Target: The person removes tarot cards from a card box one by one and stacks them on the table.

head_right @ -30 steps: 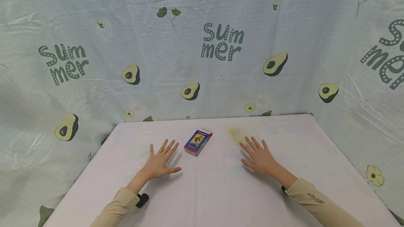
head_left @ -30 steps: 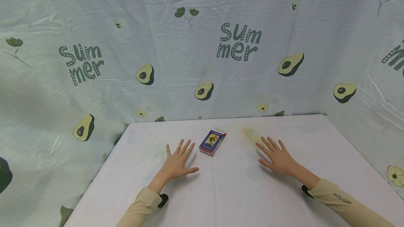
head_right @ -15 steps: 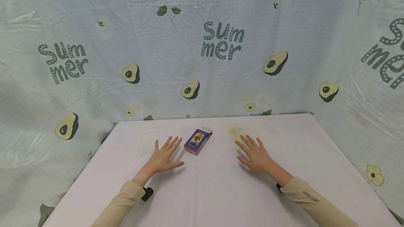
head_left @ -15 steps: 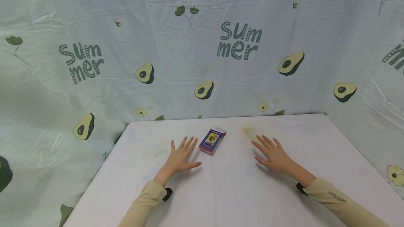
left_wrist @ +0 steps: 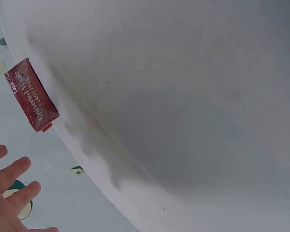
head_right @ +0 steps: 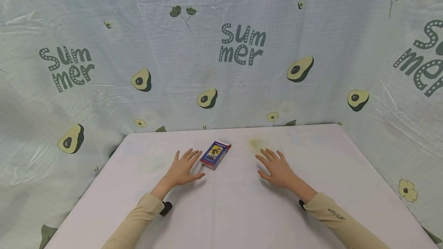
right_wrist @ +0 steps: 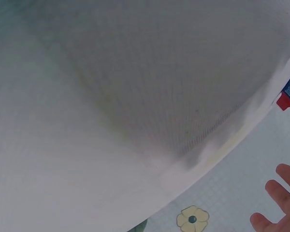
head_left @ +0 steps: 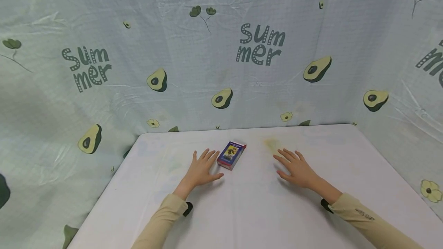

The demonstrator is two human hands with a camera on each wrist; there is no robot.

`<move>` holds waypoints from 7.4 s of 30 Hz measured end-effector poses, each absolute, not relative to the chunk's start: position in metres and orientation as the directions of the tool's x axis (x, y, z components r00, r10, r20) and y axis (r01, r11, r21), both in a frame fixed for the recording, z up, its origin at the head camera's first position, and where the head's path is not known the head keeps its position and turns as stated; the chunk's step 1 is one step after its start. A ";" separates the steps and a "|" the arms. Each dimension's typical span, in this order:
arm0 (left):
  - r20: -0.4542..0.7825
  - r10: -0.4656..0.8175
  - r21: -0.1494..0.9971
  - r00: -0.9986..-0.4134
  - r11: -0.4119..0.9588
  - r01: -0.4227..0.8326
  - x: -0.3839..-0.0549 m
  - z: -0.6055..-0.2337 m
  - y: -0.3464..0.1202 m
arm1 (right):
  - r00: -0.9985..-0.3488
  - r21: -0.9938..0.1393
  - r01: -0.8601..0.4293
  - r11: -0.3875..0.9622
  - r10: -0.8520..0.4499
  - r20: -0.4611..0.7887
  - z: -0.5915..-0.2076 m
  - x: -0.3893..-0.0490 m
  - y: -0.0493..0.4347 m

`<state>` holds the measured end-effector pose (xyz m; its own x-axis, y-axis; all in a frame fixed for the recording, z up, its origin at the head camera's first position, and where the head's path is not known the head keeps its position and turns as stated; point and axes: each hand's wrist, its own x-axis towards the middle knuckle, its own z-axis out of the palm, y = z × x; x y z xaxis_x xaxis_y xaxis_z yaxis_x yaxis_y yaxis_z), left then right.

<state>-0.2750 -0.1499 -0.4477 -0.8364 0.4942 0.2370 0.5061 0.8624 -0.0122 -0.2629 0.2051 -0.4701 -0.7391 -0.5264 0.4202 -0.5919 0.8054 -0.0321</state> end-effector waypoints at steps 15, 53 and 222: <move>0.240 0.481 -0.009 -0.843 0.869 0.494 -0.284 -0.446 -0.137 | -0.700 -0.016 -0.618 0.786 -0.542 0.465 -0.470 -0.263 0.200; 0.154 0.423 -0.090 -0.893 0.906 0.413 -0.309 -0.460 -0.101 | -0.692 -0.015 -0.626 0.779 -0.547 0.472 -0.468 -0.260 0.194; 0.459 0.542 -0.190 -0.704 0.834 0.519 -0.216 -0.438 -0.107 | -0.809 -0.571 -0.587 0.574 -0.440 0.390 -0.437 -0.225 0.160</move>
